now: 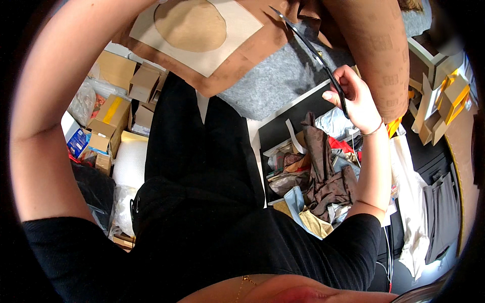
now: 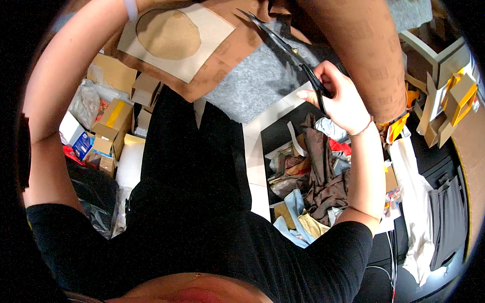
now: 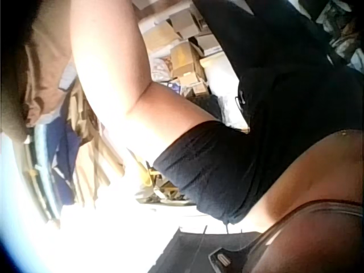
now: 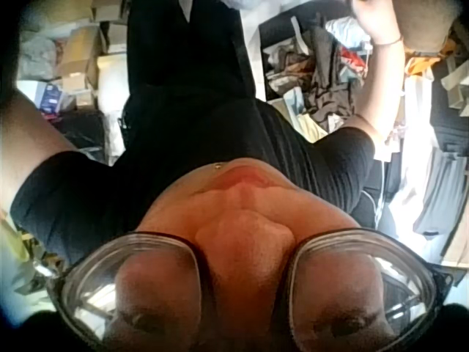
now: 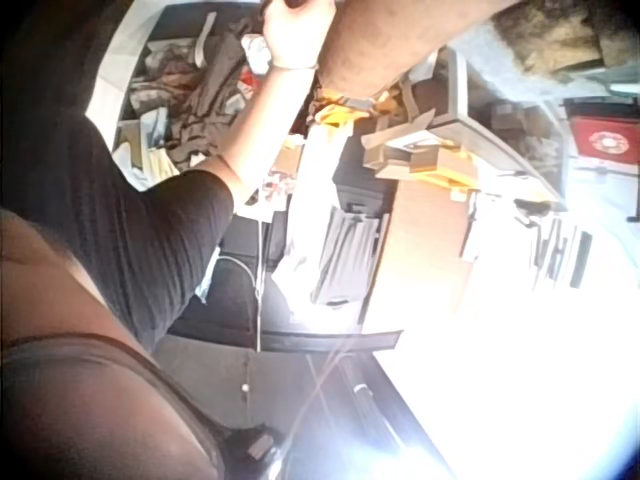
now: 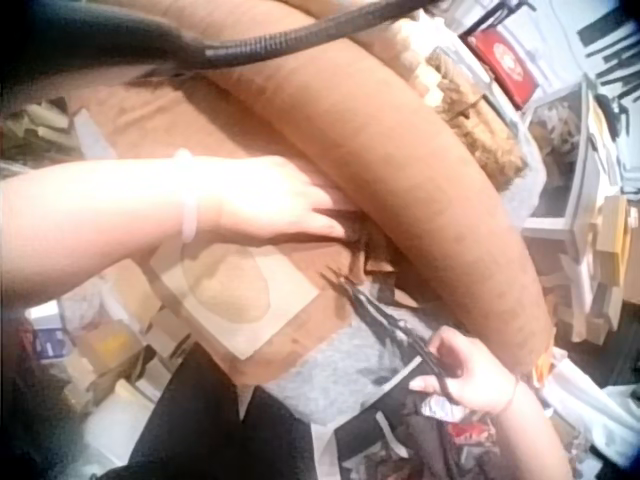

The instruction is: The person places a circular cardboard template on a brown fabric roll, cuts around it with scissors, and then irons the cut piece on a table. The person handles the template, fabric, scissors, and iron during the process.

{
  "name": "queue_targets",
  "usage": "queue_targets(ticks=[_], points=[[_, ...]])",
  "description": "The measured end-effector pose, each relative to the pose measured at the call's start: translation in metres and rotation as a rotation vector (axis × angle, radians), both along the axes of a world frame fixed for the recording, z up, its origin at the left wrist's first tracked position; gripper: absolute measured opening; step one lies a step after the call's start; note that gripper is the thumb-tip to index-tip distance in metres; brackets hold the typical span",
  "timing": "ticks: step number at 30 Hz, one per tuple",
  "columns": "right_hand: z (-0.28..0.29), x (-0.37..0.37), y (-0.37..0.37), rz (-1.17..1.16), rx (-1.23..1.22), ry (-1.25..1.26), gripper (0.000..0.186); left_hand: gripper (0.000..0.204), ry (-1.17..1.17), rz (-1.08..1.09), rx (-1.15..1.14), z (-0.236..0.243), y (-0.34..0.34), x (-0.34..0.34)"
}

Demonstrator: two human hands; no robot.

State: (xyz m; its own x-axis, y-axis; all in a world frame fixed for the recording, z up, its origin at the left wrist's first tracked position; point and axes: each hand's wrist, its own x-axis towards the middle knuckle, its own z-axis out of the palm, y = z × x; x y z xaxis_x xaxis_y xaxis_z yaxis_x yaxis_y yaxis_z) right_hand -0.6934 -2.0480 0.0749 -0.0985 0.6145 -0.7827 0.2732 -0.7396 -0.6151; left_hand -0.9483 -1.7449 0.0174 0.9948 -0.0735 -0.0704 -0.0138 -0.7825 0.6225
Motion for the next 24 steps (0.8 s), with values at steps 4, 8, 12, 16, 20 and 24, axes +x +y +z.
queue_targets(ticks=[4,8,12,16,20,24], points=[[0.004,-0.001,0.009,-0.097,-0.132,0.113,0.036,0.040,-0.074,0.080,-0.087,0.001,-0.003,-0.005],[0.000,-0.001,0.019,-0.082,-0.119,0.155,0.034,0.036,-0.140,0.118,0.193,-0.002,-0.011,-0.024],[-0.001,-0.008,0.018,-0.132,-0.123,0.128,0.034,0.036,-0.226,0.242,0.351,0.005,-0.028,-0.040],[-0.005,-0.005,0.020,-0.097,-0.137,0.154,0.034,0.042,-0.206,0.578,0.382,0.009,-0.058,-0.086],[-0.011,-0.005,0.017,-0.098,-0.134,0.162,0.033,0.041,-0.135,0.902,0.385,0.008,-0.099,-0.110],[-0.016,-0.005,0.014,-0.088,-0.145,0.140,0.032,0.047,-0.020,0.978,0.365,0.009,-0.118,-0.128]])
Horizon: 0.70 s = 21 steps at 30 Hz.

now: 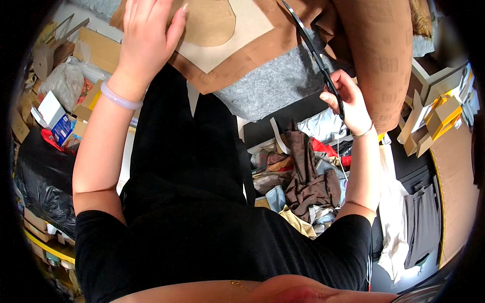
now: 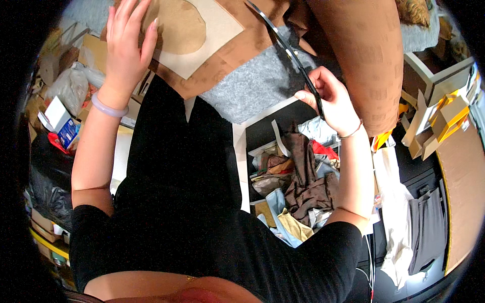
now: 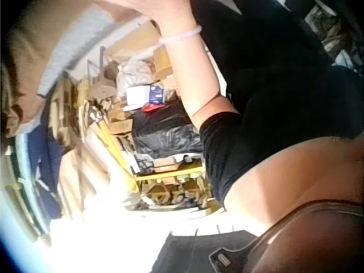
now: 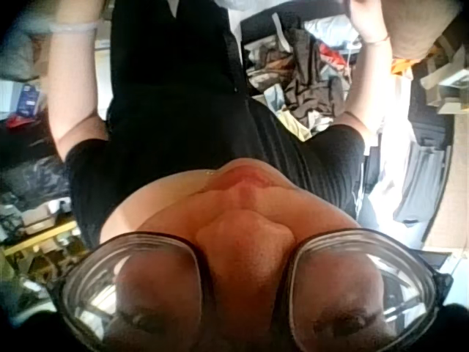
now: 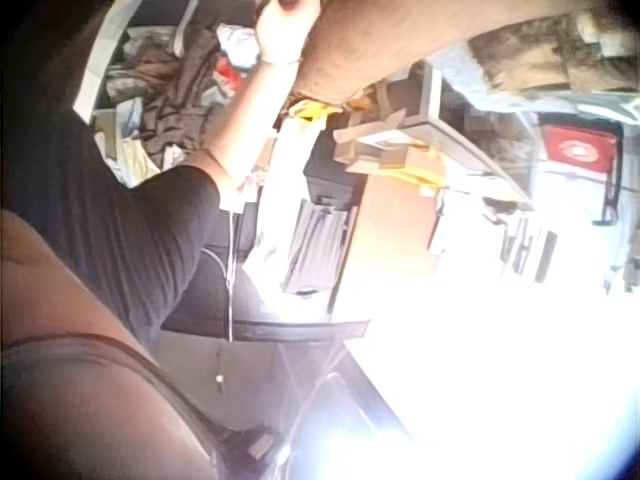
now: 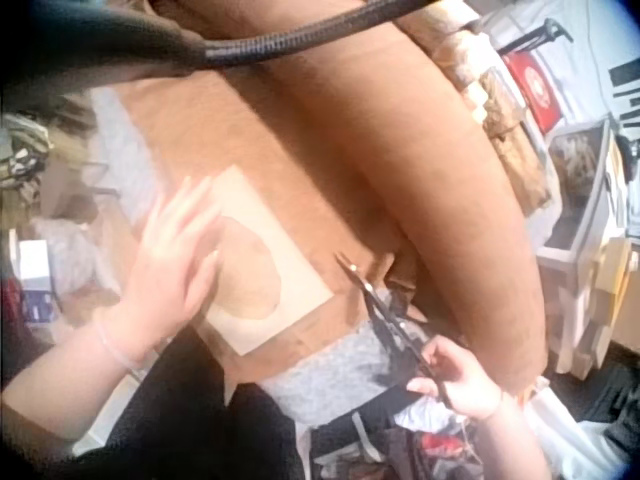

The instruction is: The person places a circular cardboard template on a brown fabric roll, cuts around it with scissors, and then irons the cut piece on a table. The person handles the template, fabric, scissors, and iron during the process.

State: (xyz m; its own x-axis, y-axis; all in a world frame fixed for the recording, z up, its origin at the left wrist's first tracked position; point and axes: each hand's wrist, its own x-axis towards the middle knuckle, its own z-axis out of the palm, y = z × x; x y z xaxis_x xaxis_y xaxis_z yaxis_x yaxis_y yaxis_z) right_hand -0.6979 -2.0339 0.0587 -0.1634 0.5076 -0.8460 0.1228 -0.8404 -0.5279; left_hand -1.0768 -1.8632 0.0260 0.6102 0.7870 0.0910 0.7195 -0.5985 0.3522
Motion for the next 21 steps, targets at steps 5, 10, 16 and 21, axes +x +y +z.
queue_targets(ticks=[5,10,16,21], points=[[-0.004,0.002,-0.005,-0.011,-0.036,-0.012,0.030,0.054,-0.096,0.123,-0.056,-0.009,-0.008,-0.046],[-0.014,0.003,-0.012,-0.003,-0.019,-0.031,0.031,0.043,-0.185,0.243,0.009,-0.013,-0.010,-0.090],[-0.017,0.001,-0.014,-0.034,0.029,0.023,0.036,0.044,-0.140,0.313,-0.039,-0.001,-0.017,-0.119],[-0.016,-0.004,0.003,-0.024,0.032,0.044,0.038,0.051,-0.059,0.127,-0.138,-0.006,-0.037,-0.109]])
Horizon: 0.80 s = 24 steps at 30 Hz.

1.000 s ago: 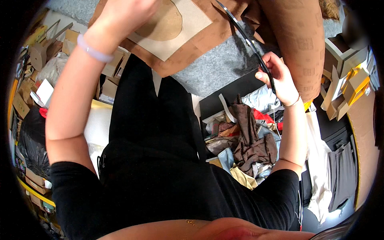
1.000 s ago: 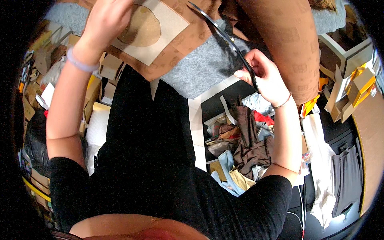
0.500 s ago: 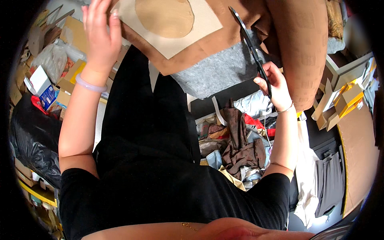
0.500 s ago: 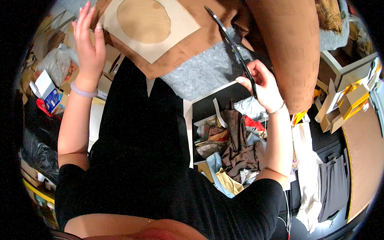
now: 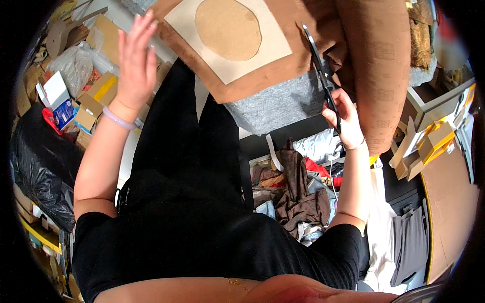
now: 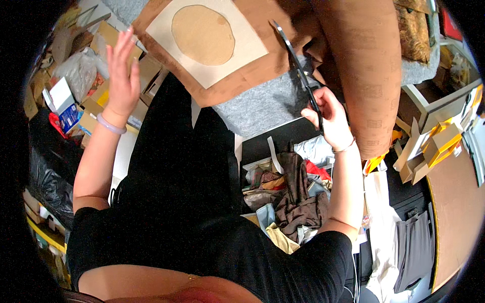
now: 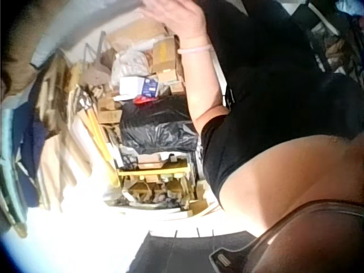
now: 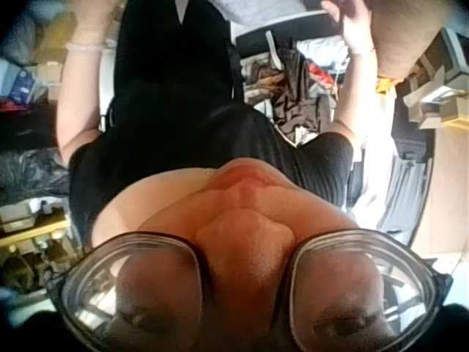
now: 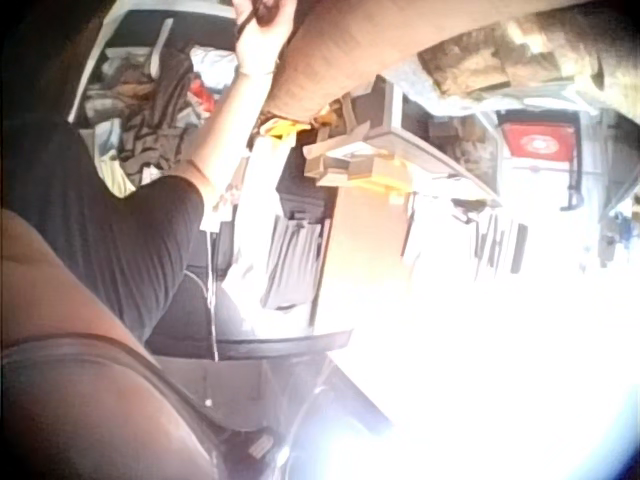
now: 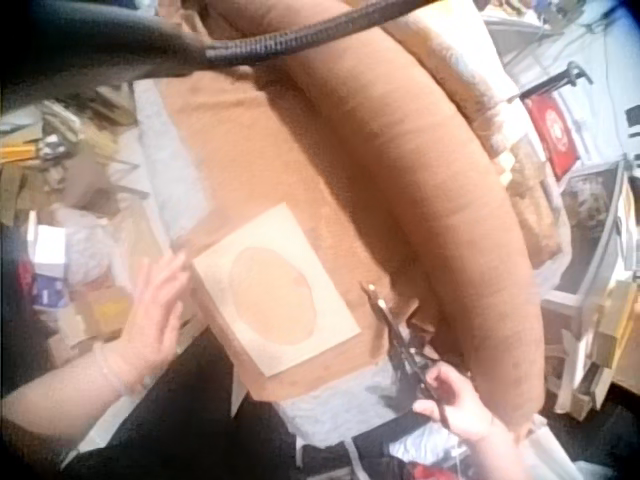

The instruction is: The person places a circular cardboard template on a brown fabric roll, cuts around it with scissors, and then irons the cut piece on a table. The person handles the template, fabric, scissors, and iron during the process.

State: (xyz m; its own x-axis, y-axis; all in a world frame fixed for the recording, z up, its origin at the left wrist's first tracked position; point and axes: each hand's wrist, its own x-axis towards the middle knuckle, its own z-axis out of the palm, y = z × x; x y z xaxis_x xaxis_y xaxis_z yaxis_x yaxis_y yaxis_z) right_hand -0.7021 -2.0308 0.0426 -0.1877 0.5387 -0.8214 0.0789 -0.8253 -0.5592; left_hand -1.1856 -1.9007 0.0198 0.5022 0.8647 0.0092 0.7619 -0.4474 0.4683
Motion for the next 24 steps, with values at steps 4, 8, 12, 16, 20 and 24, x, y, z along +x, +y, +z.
queue_targets(ticks=[4,8,12,16,20,24], points=[[0.002,-0.004,0.009,0.012,0.005,-0.009,0.037,0.049,0.011,-0.062,-0.067,0.002,-0.017,0.029],[-0.003,-0.004,0.004,-0.003,0.002,-0.028,0.036,0.058,-0.015,-0.089,-0.093,-0.003,-0.025,0.040],[-0.005,-0.007,0.002,-0.006,-0.010,-0.054,0.036,0.058,-0.020,-0.105,-0.105,-0.007,-0.026,0.046],[0.001,-0.015,0.009,-0.040,0.018,0.013,0.037,0.056,0.013,-0.125,-0.114,-0.005,-0.027,0.051],[0.000,-0.025,0.022,-0.040,0.037,0.018,0.038,0.055,0.035,-0.142,-0.113,-0.006,-0.028,0.053],[-0.005,-0.024,0.019,-0.048,-0.017,-0.035,0.037,0.056,0.066,-0.152,-0.135,-0.007,-0.028,0.051]])
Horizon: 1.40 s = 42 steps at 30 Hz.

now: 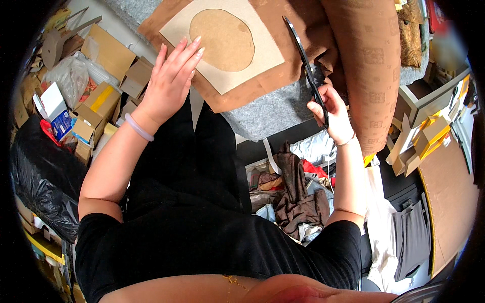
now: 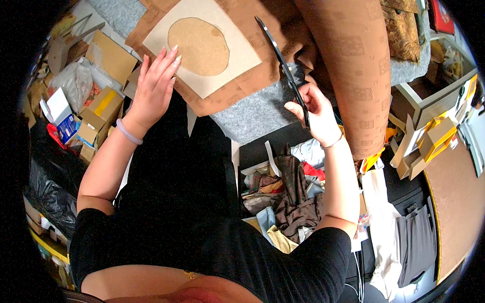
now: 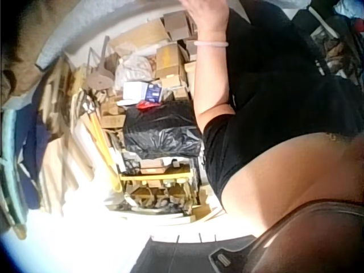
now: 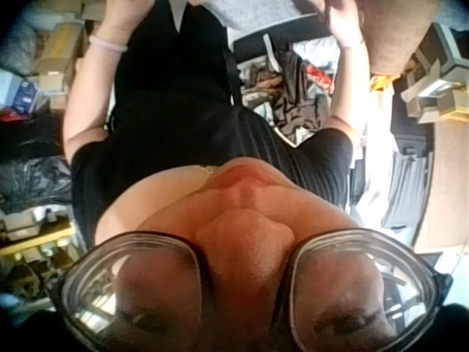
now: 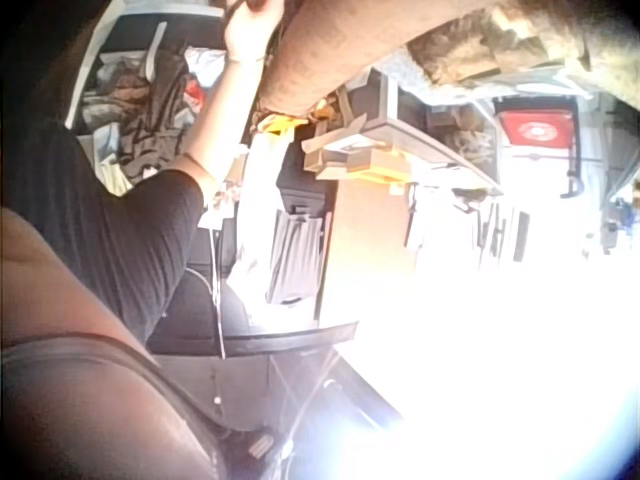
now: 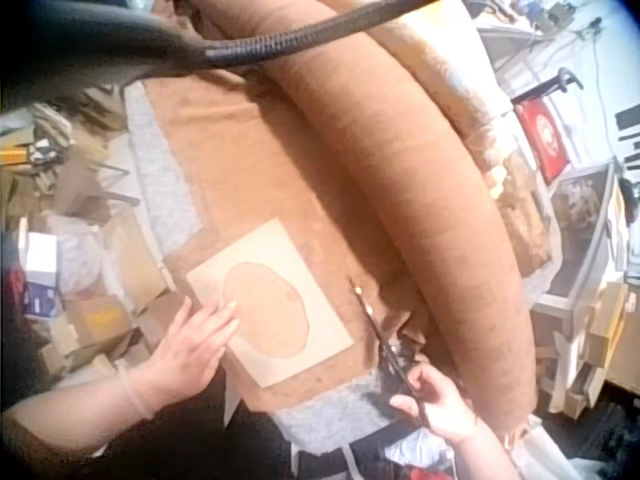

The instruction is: The person places a circular cardboard template on a brown fabric roll, cuts around it with scissors, and then irons the cut piece on a table. The person handles the template, fabric, scissors, and iron during the process.

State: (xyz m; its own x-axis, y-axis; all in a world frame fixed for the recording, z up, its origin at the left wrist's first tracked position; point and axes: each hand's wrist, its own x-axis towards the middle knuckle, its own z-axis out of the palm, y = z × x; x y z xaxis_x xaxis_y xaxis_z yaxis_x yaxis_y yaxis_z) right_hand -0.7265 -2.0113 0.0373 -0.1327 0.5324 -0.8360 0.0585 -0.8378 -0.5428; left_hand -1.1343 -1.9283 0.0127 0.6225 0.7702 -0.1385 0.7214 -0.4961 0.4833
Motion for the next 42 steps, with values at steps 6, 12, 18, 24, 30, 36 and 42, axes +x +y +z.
queue_targets(ticks=[6,12,18,24,30,36,42], points=[[-0.001,-0.003,0.000,-0.047,0.037,0.102,0.034,0.060,0.051,-0.029,-0.005,-0.002,0.001,-0.001],[-0.006,-0.011,0.019,0.013,0.072,0.038,0.036,0.055,0.046,-0.042,-0.007,-0.002,0.001,-0.002],[-0.002,-0.009,0.021,0.026,0.000,0.010,0.036,0.054,0.049,-0.055,0.008,-0.002,0.003,-0.004],[-0.003,-0.021,0.043,0.022,0.082,0.075,0.033,0.052,0.045,-0.050,0.009,-0.003,0.004,-0.004],[0.000,-0.023,0.047,0.031,0.013,-0.006,0.033,0.051,0.029,-0.069,0.004,-0.002,0.006,-0.006],[-0.006,-0.029,0.058,0.035,0.074,0.007,0.034,0.048,0.011,-0.064,0.005,-0.002,0.006,-0.006],[-0.008,-0.027,0.057,0.032,0.047,-0.006,0.033,0.047,-0.018,-0.059,-0.019,-0.001,0.009,-0.007]])
